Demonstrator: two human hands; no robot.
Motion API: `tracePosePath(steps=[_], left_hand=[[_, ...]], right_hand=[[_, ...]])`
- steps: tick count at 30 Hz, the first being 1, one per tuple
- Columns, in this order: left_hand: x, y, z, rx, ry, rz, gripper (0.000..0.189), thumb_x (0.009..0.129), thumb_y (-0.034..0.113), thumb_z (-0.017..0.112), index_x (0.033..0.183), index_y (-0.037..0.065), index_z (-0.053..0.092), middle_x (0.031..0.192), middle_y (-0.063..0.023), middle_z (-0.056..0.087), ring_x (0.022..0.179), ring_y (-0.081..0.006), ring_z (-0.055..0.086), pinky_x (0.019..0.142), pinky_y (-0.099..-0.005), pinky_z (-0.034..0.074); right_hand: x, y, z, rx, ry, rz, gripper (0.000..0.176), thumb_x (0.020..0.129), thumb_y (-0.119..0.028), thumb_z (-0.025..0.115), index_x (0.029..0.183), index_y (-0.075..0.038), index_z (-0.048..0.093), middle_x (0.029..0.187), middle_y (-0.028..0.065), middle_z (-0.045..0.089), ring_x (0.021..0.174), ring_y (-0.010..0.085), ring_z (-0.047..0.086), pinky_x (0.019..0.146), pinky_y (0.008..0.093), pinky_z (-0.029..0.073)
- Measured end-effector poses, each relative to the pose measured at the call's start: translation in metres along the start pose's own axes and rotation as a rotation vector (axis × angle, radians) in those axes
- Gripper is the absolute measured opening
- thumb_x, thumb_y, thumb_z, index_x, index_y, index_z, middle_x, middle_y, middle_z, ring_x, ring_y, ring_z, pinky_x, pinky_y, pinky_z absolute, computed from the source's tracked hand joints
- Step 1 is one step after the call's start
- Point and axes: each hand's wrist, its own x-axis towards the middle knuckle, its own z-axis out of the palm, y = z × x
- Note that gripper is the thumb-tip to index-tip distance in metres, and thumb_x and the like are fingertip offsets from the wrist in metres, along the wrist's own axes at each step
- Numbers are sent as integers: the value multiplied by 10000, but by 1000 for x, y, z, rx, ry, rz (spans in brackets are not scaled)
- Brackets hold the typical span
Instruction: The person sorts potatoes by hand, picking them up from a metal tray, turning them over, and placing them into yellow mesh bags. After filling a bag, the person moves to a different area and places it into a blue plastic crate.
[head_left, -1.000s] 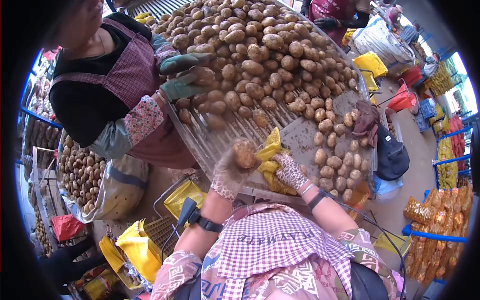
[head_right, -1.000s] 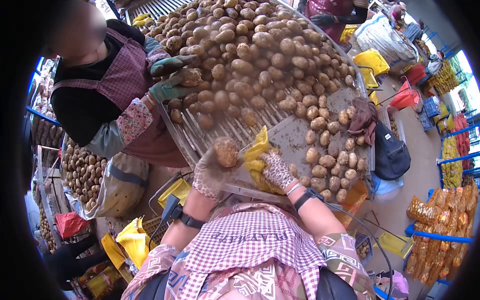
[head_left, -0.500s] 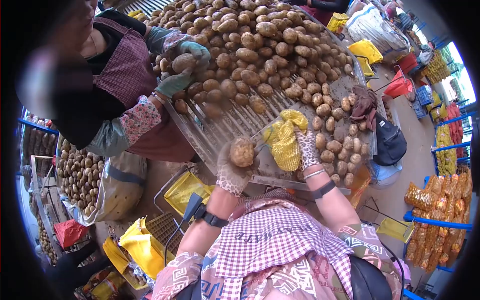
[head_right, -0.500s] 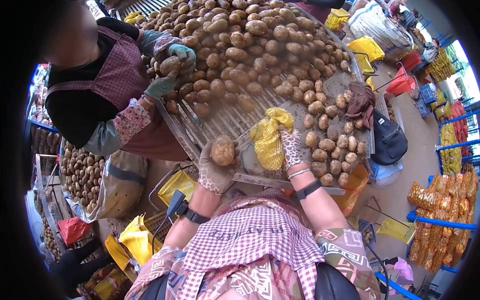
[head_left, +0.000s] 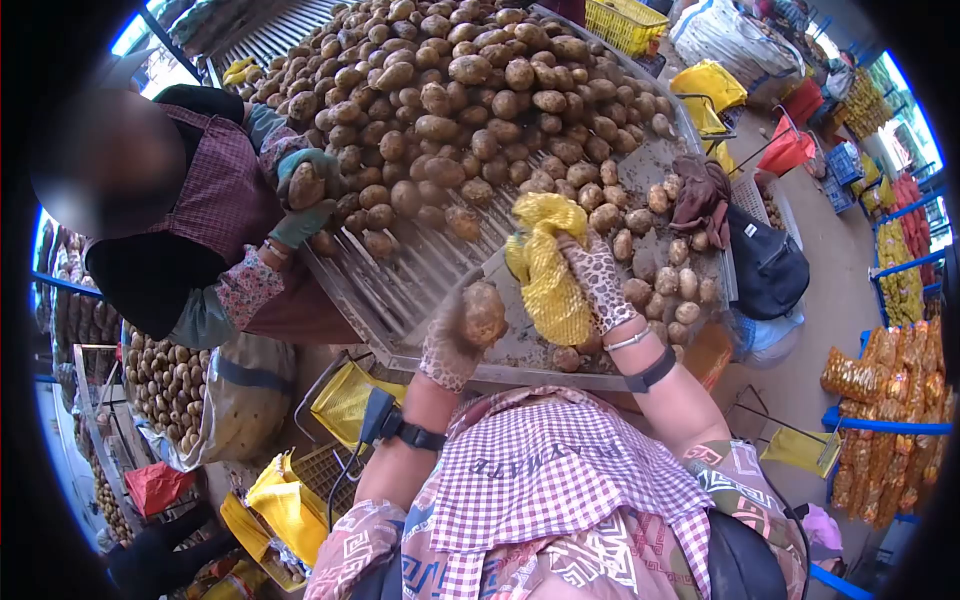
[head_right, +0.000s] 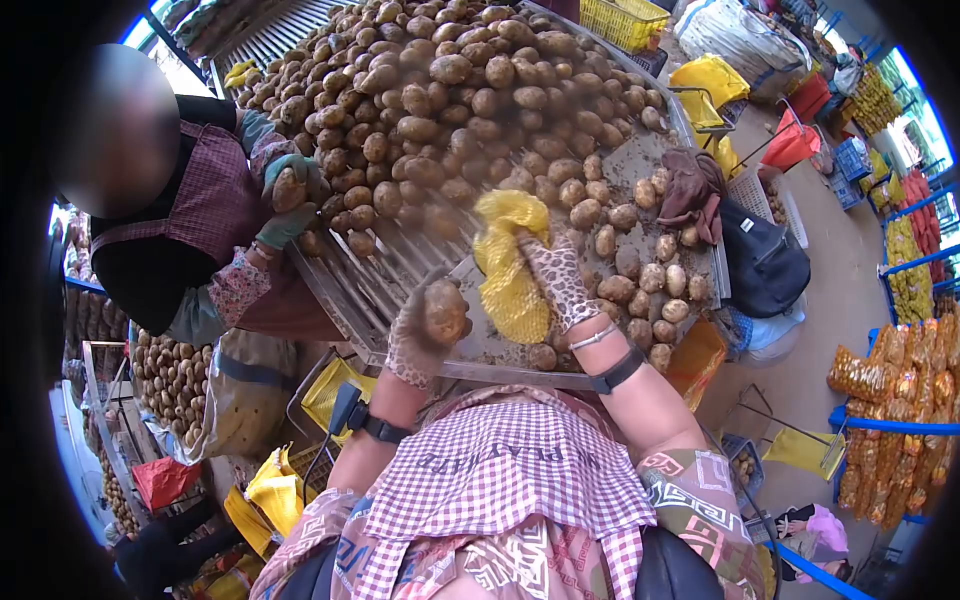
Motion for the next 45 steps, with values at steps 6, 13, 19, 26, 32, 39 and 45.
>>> tracePosePath(steps=[6,13,19,26,32,39,45], left_hand=[[30,-29,8,-203,82,-29,623,889,565,539,1212,32,529,1127,-140,618,890,-247,658,761,-339,574],[16,-38,70,-338,173,-77,705,873,623,494,1296,59,495,1146,-115,620,907,-263,651,674,-361,580],[52,-44,-35,-533,-601,-253,438,950,371,457,1202,22,537,1091,-128,636,985,-257,628,759,-369,579],[33,-41,22,-405,44,1,488,882,455,557,1210,93,544,1113,-95,626,875,-243,604,775,-412,517],[24,-22,-38,-536,-378,-204,436,964,387,416,1287,99,463,1010,-121,662,746,-214,669,514,-318,546],[-3,1,-13,-622,222,-136,576,930,537,437,1281,85,504,1151,-164,610,844,-298,647,633,-391,567],[-79,36,-126,-530,31,49,573,888,514,538,1258,76,529,1132,-180,607,939,-325,633,705,-425,567]], right_hand=[[13,21,-3,-300,-141,-167,396,894,-262,659,1166,15,581,1092,163,644,976,205,630,824,311,530],[-7,6,-6,-607,-2,-726,495,844,-276,714,1210,17,556,1093,159,637,1013,233,609,883,354,493],[36,41,-32,-81,94,-107,341,903,-205,648,1147,25,585,1000,113,679,855,180,647,744,297,527],[-20,8,12,-734,-59,-826,376,861,-207,677,1159,-2,575,1092,179,622,1015,285,605,873,359,483],[-4,9,5,152,45,-84,304,939,-201,606,1140,25,573,1022,88,659,894,178,643,743,290,542],[-9,54,26,-939,-193,-538,362,882,-255,652,1152,-20,595,1084,197,621,1019,320,602,903,395,469],[16,65,-66,-636,210,-146,470,884,-84,635,1308,25,466,1214,129,589,1079,221,570,941,337,459]])
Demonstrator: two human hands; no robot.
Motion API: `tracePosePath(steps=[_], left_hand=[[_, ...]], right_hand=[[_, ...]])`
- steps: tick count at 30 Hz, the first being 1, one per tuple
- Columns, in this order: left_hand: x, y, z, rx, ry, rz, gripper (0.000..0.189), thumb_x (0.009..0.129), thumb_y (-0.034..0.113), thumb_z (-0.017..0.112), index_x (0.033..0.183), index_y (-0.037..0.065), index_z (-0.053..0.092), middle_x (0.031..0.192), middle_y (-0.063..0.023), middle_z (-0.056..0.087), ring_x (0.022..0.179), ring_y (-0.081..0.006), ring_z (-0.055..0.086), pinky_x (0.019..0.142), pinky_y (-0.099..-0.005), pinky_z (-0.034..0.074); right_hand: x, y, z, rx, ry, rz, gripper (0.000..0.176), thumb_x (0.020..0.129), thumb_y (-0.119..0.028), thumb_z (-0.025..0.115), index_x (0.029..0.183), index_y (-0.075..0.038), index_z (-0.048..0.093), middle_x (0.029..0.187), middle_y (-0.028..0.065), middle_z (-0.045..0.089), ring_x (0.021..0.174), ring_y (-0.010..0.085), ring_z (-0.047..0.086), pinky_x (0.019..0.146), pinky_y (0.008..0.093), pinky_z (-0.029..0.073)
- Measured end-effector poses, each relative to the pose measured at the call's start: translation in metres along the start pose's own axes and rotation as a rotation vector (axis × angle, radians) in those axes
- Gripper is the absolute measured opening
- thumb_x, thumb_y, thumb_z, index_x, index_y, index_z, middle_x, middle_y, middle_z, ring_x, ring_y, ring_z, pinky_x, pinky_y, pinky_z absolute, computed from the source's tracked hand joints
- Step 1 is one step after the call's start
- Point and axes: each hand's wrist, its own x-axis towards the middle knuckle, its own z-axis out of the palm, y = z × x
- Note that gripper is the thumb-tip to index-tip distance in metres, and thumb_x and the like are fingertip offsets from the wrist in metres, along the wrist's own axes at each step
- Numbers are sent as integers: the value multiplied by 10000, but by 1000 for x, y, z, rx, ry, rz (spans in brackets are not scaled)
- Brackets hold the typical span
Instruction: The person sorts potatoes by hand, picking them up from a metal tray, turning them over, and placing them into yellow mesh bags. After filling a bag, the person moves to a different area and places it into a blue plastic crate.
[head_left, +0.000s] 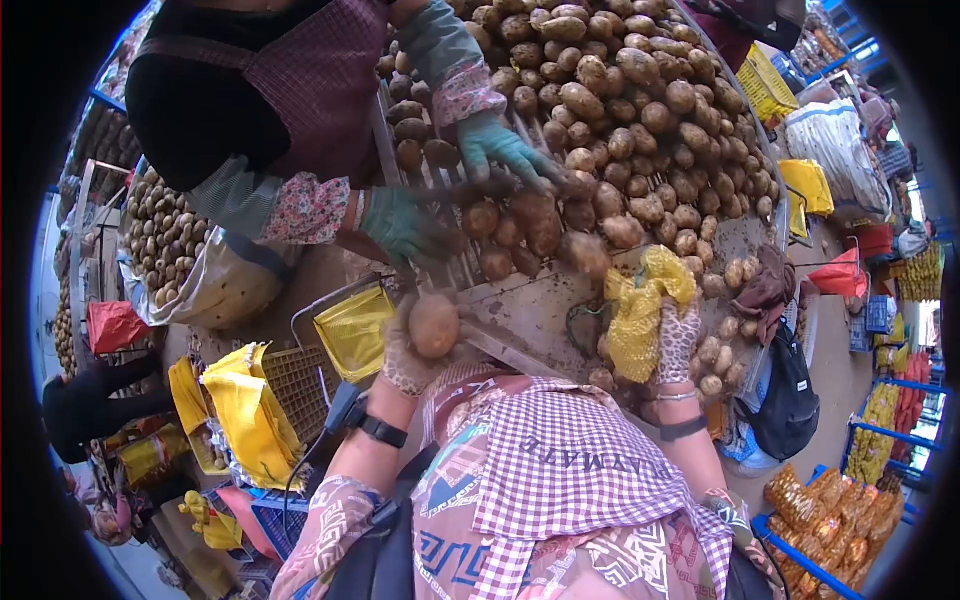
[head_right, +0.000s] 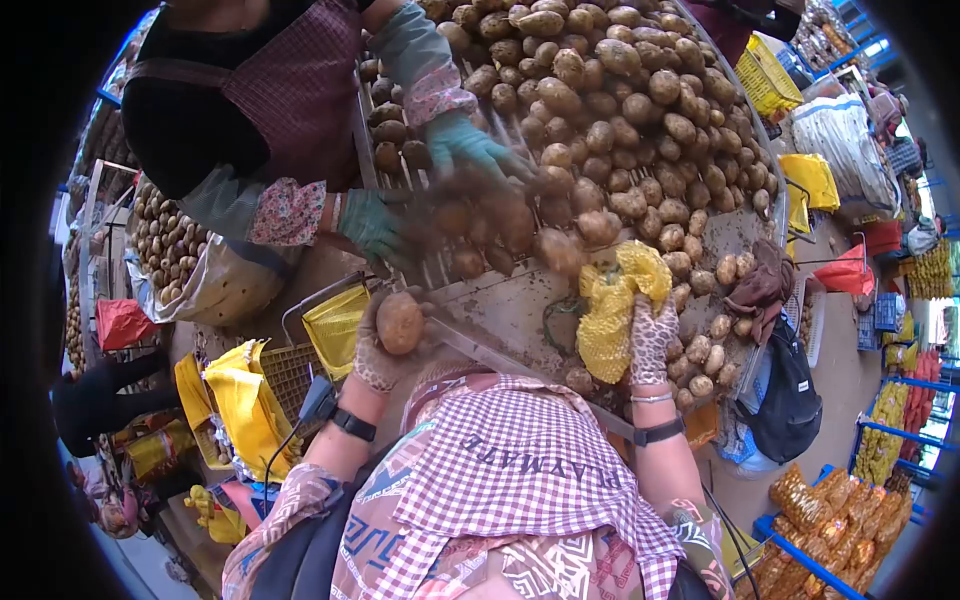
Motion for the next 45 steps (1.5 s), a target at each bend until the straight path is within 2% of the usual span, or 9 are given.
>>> tracePosePath(steps=[11,14,16,23,25,32,36,41,45], left_hand=[[-56,115,-163,356,881,407,527,865,446,635,1260,130,485,1195,-118,548,1001,-282,579,786,-511,539],[-45,121,-152,1121,1270,295,512,890,379,606,1295,88,491,1092,-112,630,937,-233,615,787,-338,508],[-43,101,-142,1565,967,506,415,928,268,579,1231,-14,550,1079,-123,660,984,-206,627,848,-336,493],[3,-7,22,1343,-29,-1,330,927,255,568,1145,12,615,1055,-117,661,950,-213,633,834,-336,504],[39,-28,51,2031,-317,139,400,898,289,581,1196,22,585,1105,-165,640,1014,-292,617,880,-379,487],[112,-134,82,2454,-550,-102,514,888,284,559,1341,61,462,1340,-208,495,1195,-345,520,1003,-413,416],[141,-181,43,2654,-696,74,578,871,294,588,1372,60,420,1406,-207,426,1244,-365,471,1037,-416,391],[139,-173,49,2043,-525,104,684,780,169,718,1374,42,403,1383,-177,449,1261,-351,447,1068,-395,365],[138,-170,36,1728,-408,-7,713,774,197,765,1365,22,407,1347,-143,484,1241,-246,474,1059,-344,373]], right_hand=[[-11,33,-51,-78,154,40,461,928,-127,566,1349,-3,428,1276,149,539,1118,255,551,963,375,456],[-3,21,-72,-3,317,-28,459,939,-139,547,1360,-10,417,1292,155,526,1129,264,546,968,385,455],[0,11,-92,52,431,-87,458,947,-147,534,1368,-16,410,1304,158,517,1136,270,542,972,392,455],[-36,-10,-134,242,545,-221,454,975,-174,491,1394,-34,385,1343,171,486,1161,292,529,986,416,453],[-55,-12,-136,314,512,-238,453,983,-182,478,1401,-39,378,1354,174,477,1168,298,526,990,423,452],[-102,-73,-128,543,434,-92,492,1007,-228,401,1466,-103,275,1446,143,374,1257,327,455,1011,468,446],[-103,-77,-126,1280,160,19,574,936,-96,547,1446,-70,287,1419,129,408,1265,294,450,1006,440,456],[-94,-23,-125,333,517,56,356,862,-119,681,1174,14,572,1085,118,649,978,192,626,900,336,495],[-71,-74,-56,-304,-79,-311,572,771,-328,756,1214,-19,567,1226,210,564,1186,334,522,1042,434,391]])
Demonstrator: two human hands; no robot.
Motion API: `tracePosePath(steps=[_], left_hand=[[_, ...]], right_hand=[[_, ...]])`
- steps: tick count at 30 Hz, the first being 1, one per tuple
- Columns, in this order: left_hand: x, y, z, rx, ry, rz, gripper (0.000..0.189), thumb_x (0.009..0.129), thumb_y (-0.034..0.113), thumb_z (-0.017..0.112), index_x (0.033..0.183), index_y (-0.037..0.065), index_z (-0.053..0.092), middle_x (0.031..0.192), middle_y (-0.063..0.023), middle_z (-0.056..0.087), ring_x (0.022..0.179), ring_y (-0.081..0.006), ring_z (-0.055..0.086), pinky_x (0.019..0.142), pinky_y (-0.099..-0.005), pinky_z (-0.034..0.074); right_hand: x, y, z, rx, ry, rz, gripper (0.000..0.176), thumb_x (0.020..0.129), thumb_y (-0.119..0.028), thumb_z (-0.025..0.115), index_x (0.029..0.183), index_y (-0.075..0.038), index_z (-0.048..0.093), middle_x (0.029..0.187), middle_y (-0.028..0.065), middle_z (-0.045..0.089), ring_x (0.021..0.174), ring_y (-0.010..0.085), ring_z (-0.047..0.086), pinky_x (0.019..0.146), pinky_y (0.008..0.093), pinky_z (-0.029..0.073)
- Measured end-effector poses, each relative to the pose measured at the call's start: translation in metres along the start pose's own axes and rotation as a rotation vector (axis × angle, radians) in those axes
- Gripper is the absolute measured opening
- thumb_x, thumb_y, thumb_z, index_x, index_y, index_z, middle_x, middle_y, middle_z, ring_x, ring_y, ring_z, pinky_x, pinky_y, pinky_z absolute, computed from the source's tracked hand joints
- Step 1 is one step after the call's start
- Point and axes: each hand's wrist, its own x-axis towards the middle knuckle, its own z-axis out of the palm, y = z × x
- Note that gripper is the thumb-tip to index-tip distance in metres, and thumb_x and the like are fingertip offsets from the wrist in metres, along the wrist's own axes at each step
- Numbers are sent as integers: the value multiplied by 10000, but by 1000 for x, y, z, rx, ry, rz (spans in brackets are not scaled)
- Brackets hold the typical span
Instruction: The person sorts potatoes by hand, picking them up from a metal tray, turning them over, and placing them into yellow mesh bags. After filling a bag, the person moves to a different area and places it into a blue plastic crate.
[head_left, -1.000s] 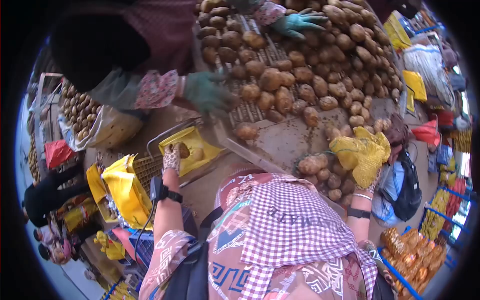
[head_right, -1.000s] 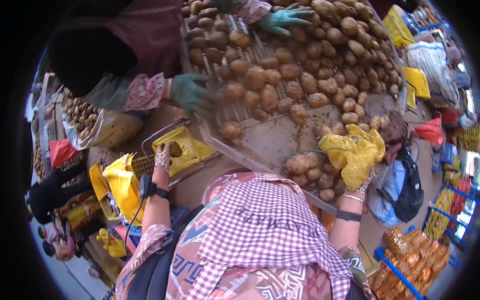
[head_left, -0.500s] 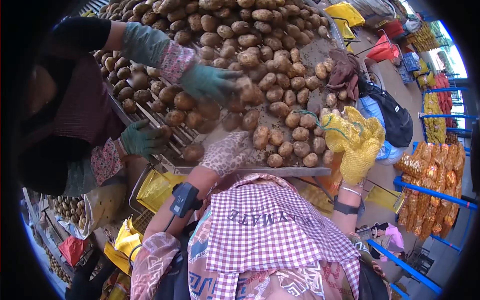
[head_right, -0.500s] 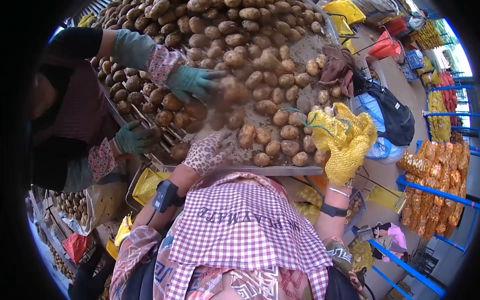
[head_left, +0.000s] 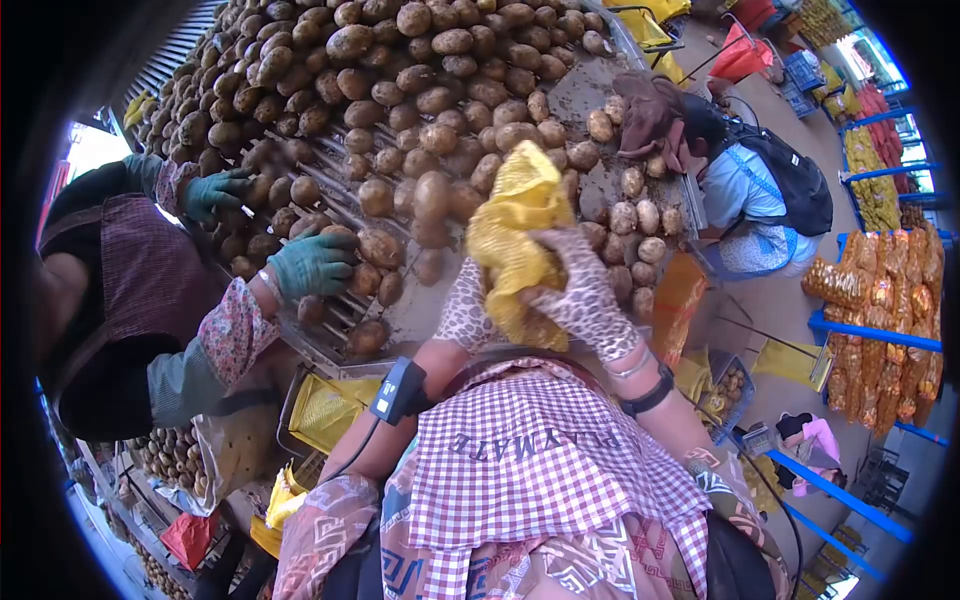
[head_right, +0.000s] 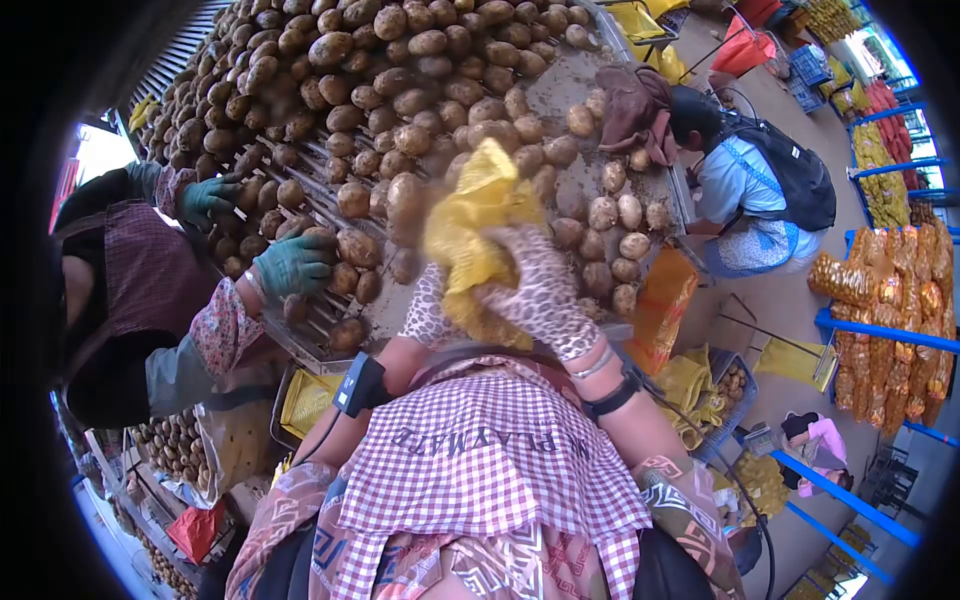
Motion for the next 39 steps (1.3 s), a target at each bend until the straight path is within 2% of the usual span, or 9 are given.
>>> tracePosePath(steps=[3,7,12,16,21,25,27,30,39], left_hand=[[-4,-15,6,-104,-54,10,737,767,207,777,1369,27,393,1318,-151,490,1213,-249,492,1039,-337,392],[-22,50,-18,-300,60,121,594,836,242,710,1339,94,432,1278,-133,504,1169,-285,525,1016,-390,433],[-15,57,-30,-1234,140,-423,534,884,383,612,1327,127,458,1246,-78,552,1150,-240,538,996,-465,436],[-8,36,-25,-1238,242,-321,430,932,344,549,1281,101,483,1238,-89,575,1131,-251,562,994,-476,442],[-13,31,-21,-1403,108,-431,394,920,264,586,1260,84,502,1223,-89,578,1128,-250,563,987,-480,446],[-13,29,-23,-1353,318,-467,388,888,270,654,1201,75,535,1148,-96,605,1067,-241,592,936,-431,506],[-14,34,-28,-1350,350,-437,399,876,291,674,1184,76,541,1103,-103,621,1040,-240,603,921,-409,522],[-5,-11,-16,-1412,275,-430,400,867,296,682,1174,78,548,1085,-105,624,1004,-247,607,877,-397,531],[-17,-4,-22,-846,334,-500,386,897,223,604,1258,108,528,1120,-75,590,975,-248,580,879,-354,480]], right_hand=[[-1,38,46,-24,-41,138,584,801,-344,741,1228,4,548,1172,205,598,1107,333,581,973,429,462],[20,88,22,1343,321,734,410,874,-272,693,1160,0,582,1003,122,660,764,214,679,621,280,574],[15,51,41,144,127,88,475,761,-122,753,1168,30,560,1140,195,612,1094,299,583,967,370,455],[3,34,63,295,-32,332,516,745,-127,753,1207,-9,555,1184,193,578,1152,328,537,1002,388,419],[16,16,57,27,-35,-281,502,785,-236,741,1196,-8,566,1153,207,591,1098,349,564,950,420,448],[38,70,53,822,204,661,419,844,-253,700,1147,11,582,956,154,671,902,308,651,848,402,520],[38,49,38,858,195,655,401,836,-230,707,1135,9,587,1043,156,651,967,293,629,880,404,507],[30,-4,55,-133,-149,-357,481,831,-295,702,1198,-14,570,1211,197,564,1125,346,549,968,410,457],[10,98,68,223,11,311,432,873,-238,666,1201,24,561,1091,204,644,1007,336,624,878,369,484]])
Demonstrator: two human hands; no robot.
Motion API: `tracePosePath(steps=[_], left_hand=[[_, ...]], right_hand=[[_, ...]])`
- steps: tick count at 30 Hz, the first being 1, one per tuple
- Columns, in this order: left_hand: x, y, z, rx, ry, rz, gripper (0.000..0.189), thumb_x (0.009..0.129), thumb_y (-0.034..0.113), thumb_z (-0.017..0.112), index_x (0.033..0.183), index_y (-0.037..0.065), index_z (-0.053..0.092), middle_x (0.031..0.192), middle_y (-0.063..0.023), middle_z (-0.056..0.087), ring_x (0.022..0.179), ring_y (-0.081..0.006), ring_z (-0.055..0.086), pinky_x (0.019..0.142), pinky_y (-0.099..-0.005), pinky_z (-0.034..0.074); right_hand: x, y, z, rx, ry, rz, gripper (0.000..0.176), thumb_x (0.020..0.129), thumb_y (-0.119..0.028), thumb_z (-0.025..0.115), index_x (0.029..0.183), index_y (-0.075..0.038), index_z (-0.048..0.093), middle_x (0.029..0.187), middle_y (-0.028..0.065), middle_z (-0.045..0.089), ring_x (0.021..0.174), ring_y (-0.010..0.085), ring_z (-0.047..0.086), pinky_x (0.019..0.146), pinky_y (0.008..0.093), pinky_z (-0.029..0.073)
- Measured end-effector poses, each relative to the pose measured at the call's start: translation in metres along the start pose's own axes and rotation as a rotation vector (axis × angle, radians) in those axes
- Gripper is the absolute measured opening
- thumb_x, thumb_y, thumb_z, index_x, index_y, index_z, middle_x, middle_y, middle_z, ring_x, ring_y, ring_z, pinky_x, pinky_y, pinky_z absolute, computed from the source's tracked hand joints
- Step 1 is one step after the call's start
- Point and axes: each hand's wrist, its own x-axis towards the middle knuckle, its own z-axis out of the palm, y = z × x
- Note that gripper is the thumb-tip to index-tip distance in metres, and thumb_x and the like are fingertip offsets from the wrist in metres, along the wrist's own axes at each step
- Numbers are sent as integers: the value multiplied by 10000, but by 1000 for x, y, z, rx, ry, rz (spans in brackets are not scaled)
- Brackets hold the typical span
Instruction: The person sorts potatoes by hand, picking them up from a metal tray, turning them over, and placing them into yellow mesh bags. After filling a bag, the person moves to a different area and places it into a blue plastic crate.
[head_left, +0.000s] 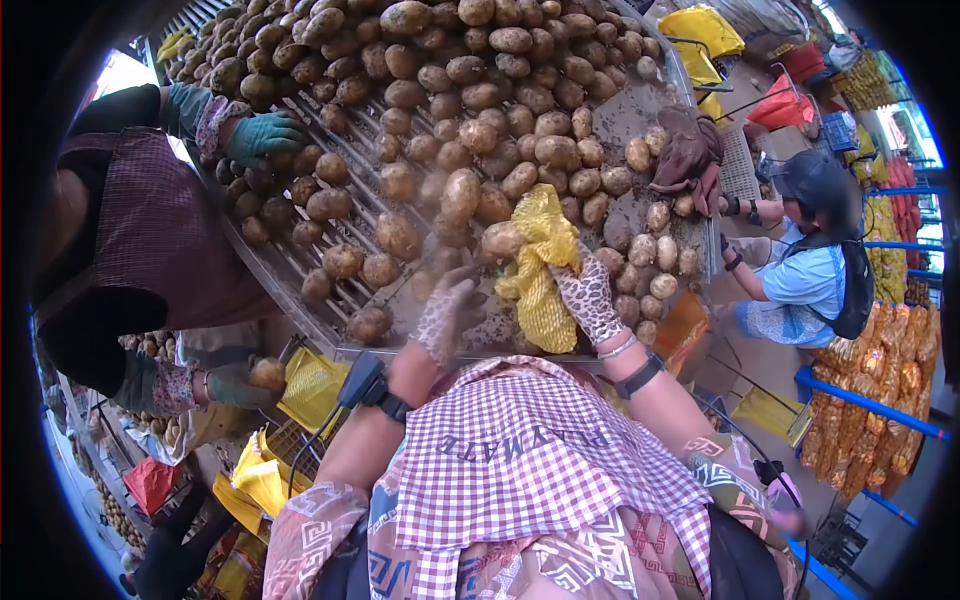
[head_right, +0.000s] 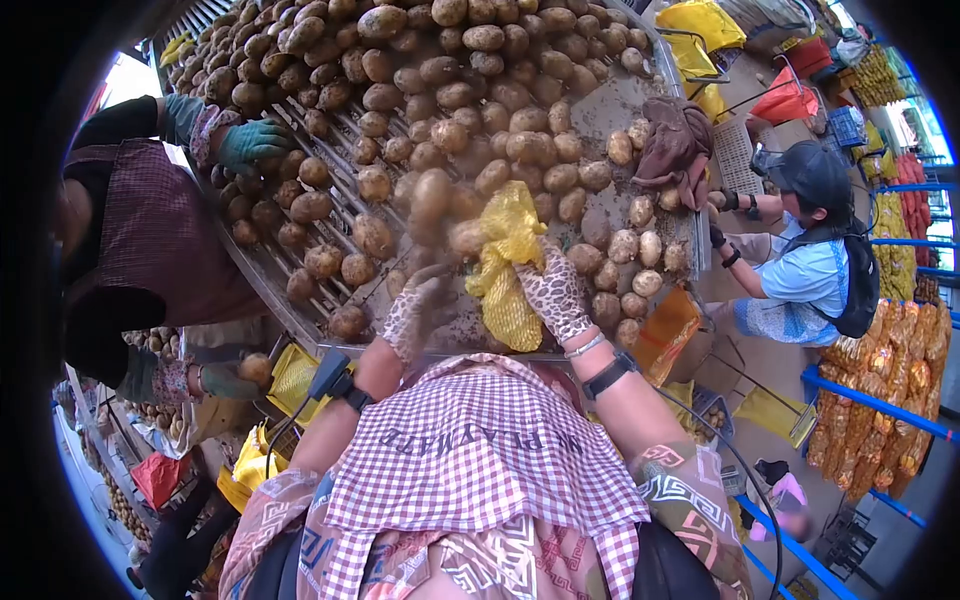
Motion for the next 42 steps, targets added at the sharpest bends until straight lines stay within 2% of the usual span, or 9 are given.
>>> tracePosePath(steps=[2,10,12,16,21,32,36,40,42], left_hand=[[2,-4,4,199,23,104,406,915,217,596,1289,86,506,1152,-74,588,973,-215,581,870,-328,483],[21,13,26,602,112,639,413,900,129,602,1288,31,501,1298,-142,528,1185,-243,521,1027,-325,394],[24,37,48,1507,75,948,505,843,162,647,1316,79,489,1324,-146,515,1194,-313,516,1037,-383,395],[56,32,44,1718,-4,809,629,747,188,683,1335,107,475,1345,-137,501,1173,-335,524,1003,-406,423],[50,34,50,1399,26,764,673,701,105,734,1322,103,474,1292,-163,530,1165,-351,521,992,-410,422],[81,-10,25,1440,99,438,630,708,208,748,1266,45,505,1147,-235,600,1078,-392,560,928,-430,455],[7,7,34,1285,79,639,613,719,175,744,1272,62,504,1190,-191,592,1055,-355,586,920,-414,482],[-33,25,-30,123,-113,244,657,785,254,724,1356,86,447,1280,-78,540,1108,-237,579,920,-393,505],[-51,26,-41,-27,-109,236,610,811,345,688,1323,82,485,1248,-91,570,1078,-239,598,872,-397,531]], right_hand=[[17,30,-9,75,146,276,425,866,-222,682,1181,43,578,1079,190,665,990,285,639,866,353,486],[-9,62,-63,458,268,334,442,915,-222,647,1258,26,521,1176,90,616,1024,180,583,887,299,478],[-14,50,-62,421,317,365,454,906,-224,659,1257,30,524,1188,91,611,1023,175,579,884,298,475],[-16,18,-80,214,415,460,465,892,-234,677,1249,30,536,1180,90,612,1012,169,575,881,296,471],[-11,2,-99,544,531,67,416,885,-205,684,1219,10,562,1167,97,618,1020,161,576,883,318,461],[5,-56,-1,-463,-62,-417,529,750,-200,718,1227,-32,560,1216,216,556,1148,367,523,1009,433,408],[-14,-32,-23,-517,-361,-128,519,738,-150,695,1241,-109,577,1231,180,565,1169,324,523,1019,414,404],[-43,17,-74,-777,-263,-5,483,743,-137,668,1222,-130,608,1258,168,560,1154,315,542,987,404,431],[-37,16,-90,-829,-190,65,507,731,-148,677,1232,-120,600,1248,172,568,1153,330,543,995,397,426]])
